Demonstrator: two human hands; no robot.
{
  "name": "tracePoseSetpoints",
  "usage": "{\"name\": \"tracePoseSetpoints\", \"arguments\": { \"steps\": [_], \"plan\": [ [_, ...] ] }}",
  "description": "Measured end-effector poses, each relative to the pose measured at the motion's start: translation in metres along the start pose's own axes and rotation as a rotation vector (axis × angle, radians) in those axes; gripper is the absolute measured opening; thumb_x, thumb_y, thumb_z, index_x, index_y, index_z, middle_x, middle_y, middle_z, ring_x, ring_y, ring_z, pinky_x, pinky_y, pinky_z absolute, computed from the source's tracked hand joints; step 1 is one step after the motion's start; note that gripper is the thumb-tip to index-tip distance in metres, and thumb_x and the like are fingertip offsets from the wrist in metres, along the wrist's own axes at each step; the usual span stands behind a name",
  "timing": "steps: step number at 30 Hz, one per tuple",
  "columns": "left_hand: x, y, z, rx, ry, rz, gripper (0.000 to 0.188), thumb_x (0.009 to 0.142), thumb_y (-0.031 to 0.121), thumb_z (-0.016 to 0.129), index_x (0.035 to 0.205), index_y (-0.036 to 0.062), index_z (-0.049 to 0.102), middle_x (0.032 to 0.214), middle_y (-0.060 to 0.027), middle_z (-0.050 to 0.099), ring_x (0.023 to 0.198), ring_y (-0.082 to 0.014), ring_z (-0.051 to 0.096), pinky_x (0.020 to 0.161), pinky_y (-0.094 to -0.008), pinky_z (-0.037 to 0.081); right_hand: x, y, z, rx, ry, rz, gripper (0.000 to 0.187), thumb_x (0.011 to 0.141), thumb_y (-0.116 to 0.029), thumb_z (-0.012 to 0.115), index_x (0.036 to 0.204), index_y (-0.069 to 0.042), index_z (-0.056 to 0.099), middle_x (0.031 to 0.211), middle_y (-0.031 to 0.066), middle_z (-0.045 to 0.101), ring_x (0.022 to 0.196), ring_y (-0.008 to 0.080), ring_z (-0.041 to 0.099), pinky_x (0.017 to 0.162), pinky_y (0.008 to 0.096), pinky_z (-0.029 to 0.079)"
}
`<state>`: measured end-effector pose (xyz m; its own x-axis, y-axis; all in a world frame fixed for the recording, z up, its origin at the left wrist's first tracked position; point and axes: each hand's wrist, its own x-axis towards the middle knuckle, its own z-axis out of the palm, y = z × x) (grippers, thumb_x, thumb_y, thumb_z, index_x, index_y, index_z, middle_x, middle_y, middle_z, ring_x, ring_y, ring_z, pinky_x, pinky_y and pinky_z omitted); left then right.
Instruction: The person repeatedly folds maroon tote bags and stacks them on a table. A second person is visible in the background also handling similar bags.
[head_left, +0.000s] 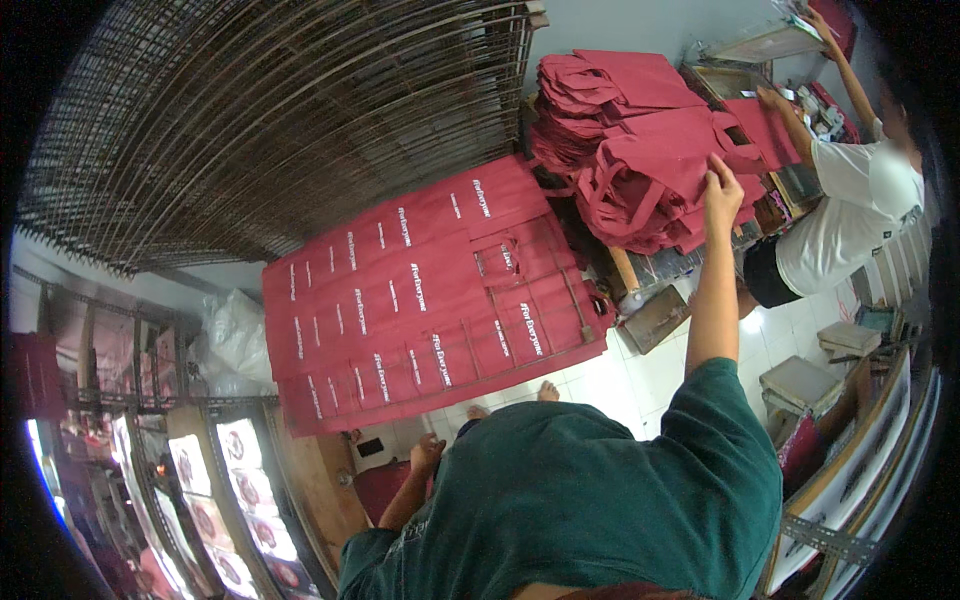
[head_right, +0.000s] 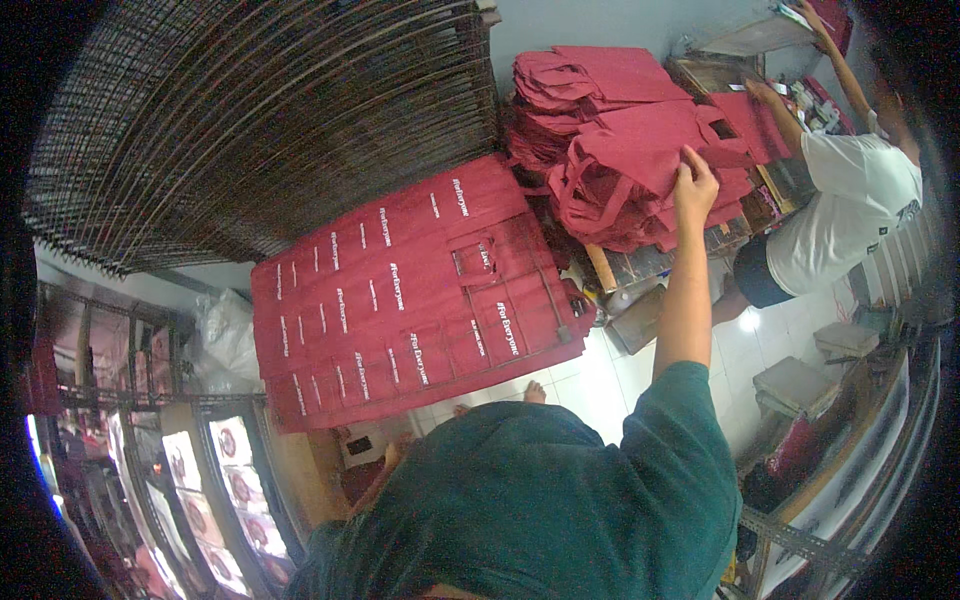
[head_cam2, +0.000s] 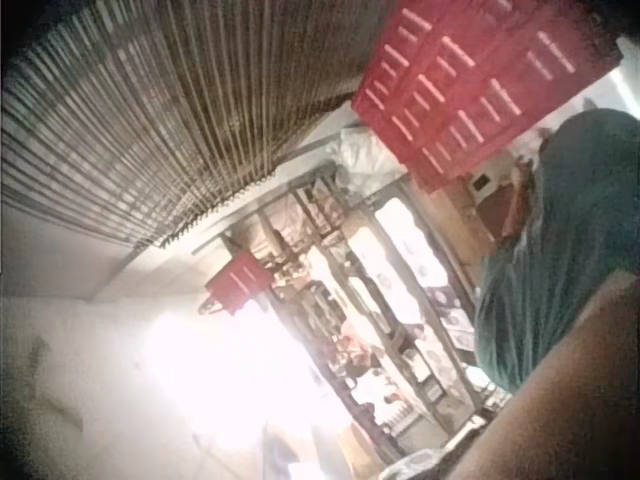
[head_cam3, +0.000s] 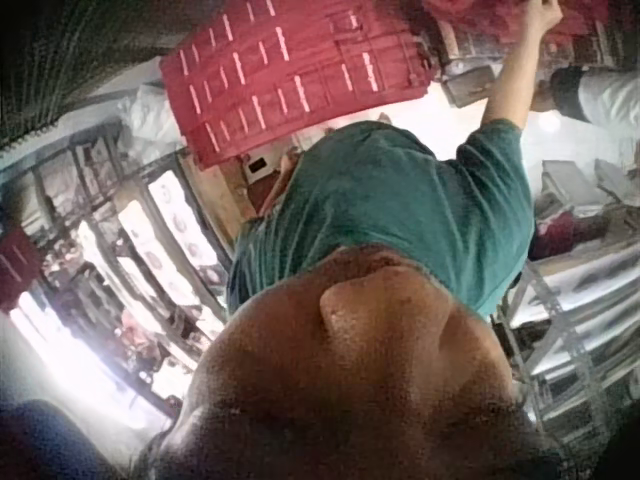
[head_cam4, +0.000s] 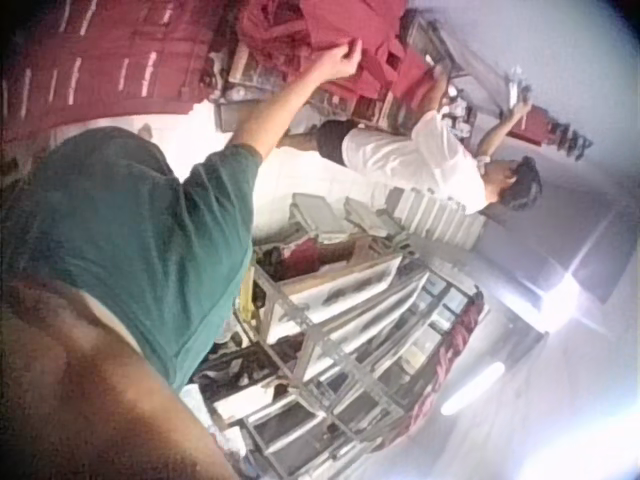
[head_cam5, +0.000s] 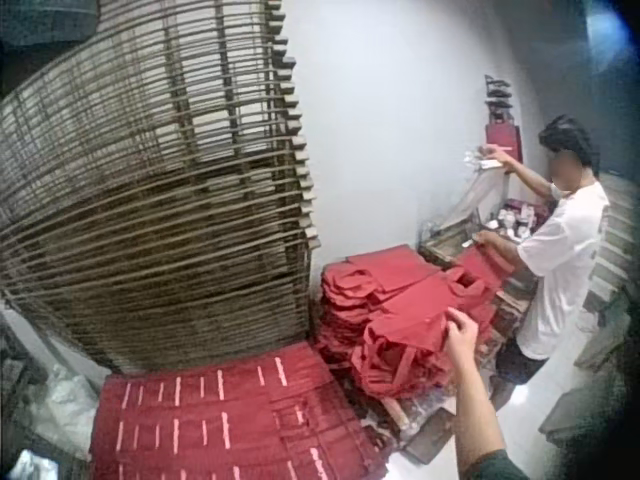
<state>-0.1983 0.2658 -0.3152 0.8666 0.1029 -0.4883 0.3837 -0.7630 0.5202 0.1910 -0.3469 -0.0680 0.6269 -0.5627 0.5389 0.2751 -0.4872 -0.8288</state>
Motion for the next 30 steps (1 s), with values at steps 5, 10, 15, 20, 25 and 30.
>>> {"name": "tracePoseSetpoints", "arguments": {
  "steps": [5,10,15,20,25,30],
  "plan": [
    [-0.006,0.071,-0.046,0.174,-0.38,0.123,0.043,0.079,0.033,0.061,0.117,0.0151,0.052,0.103,-0.0097,0.061,0.095,-0.0293,0.058,0.08,-0.0395,0.046,0.004,-0.122,0.001,0.092,-0.294,-0.237,0.04,0.073,0.008,0.047,0.111,0.0,0.059,0.112,0.012,0.06,0.104,0.0163,0.055,0.088,0.0262,0.041],
    [0.013,0.142,-0.124,0.421,-0.304,0.417,0.046,0.081,0.038,0.058,0.12,0.0139,0.05,0.109,-0.0117,0.058,0.098,-0.0298,0.057,0.085,-0.0414,0.044,-0.005,-0.186,0.006,0.289,-0.415,-0.49,0.028,0.076,0.005,0.054,0.102,0.0,0.063,0.107,0.0078,0.059,0.099,0.0157,0.055,0.086,0.0276,0.042],
    [0.067,0.197,-0.145,-0.017,-0.247,0.475,0.052,0.081,0.043,0.057,0.12,0.0096,0.05,0.117,-0.0167,0.053,0.106,-0.0278,0.053,0.086,-0.0391,0.044,-0.025,-0.207,0.035,0.744,-0.404,-0.178,0.039,0.08,-0.005,0.055,0.118,-0.001,0.049,0.113,0.008,0.052,0.101,0.0173,0.051,0.088,0.0283,0.04],
    [0.066,0.264,-0.128,-1.115,-0.405,0.162,0.073,0.083,0.064,0.038,0.131,0.0098,0.035,0.134,-0.0115,0.036,0.12,-0.0268,0.039,0.09,-0.0448,0.04,-0.067,-0.197,0.063,0.975,-0.445,0.053,0.045,0.078,-0.015,0.055,0.12,-0.002,0.046,0.116,0.0102,0.051,0.104,0.0226,0.049,0.087,0.0333,0.041],
    [0.014,0.318,-0.143,-1.728,-0.801,0.161,0.067,0.085,0.059,0.041,0.126,0.0053,0.036,0.127,-0.0167,0.04,0.114,-0.0279,0.045,0.088,-0.0406,0.043,-0.093,-0.197,0.054,1.015,-0.433,0.162,0.052,0.077,-0.025,0.056,0.122,-0.003,0.044,0.118,0.0123,0.049,0.106,0.0278,0.048,0.086,0.0383,0.042],
    [0.032,0.284,-0.16,-1.819,-0.513,0.347,0.029,0.079,0.012,0.057,0.105,0.0105,0.046,0.1,-0.0062,0.057,0.085,-0.0207,0.059,0.077,-0.0354,0.047,-0.141,-0.19,0.042,1.063,-0.517,0.349,0.06,0.075,-0.035,0.057,0.124,-0.005,0.042,0.121,0.0145,0.047,0.108,0.0331,0.046,0.085,0.0433,0.043]
  ]
}}
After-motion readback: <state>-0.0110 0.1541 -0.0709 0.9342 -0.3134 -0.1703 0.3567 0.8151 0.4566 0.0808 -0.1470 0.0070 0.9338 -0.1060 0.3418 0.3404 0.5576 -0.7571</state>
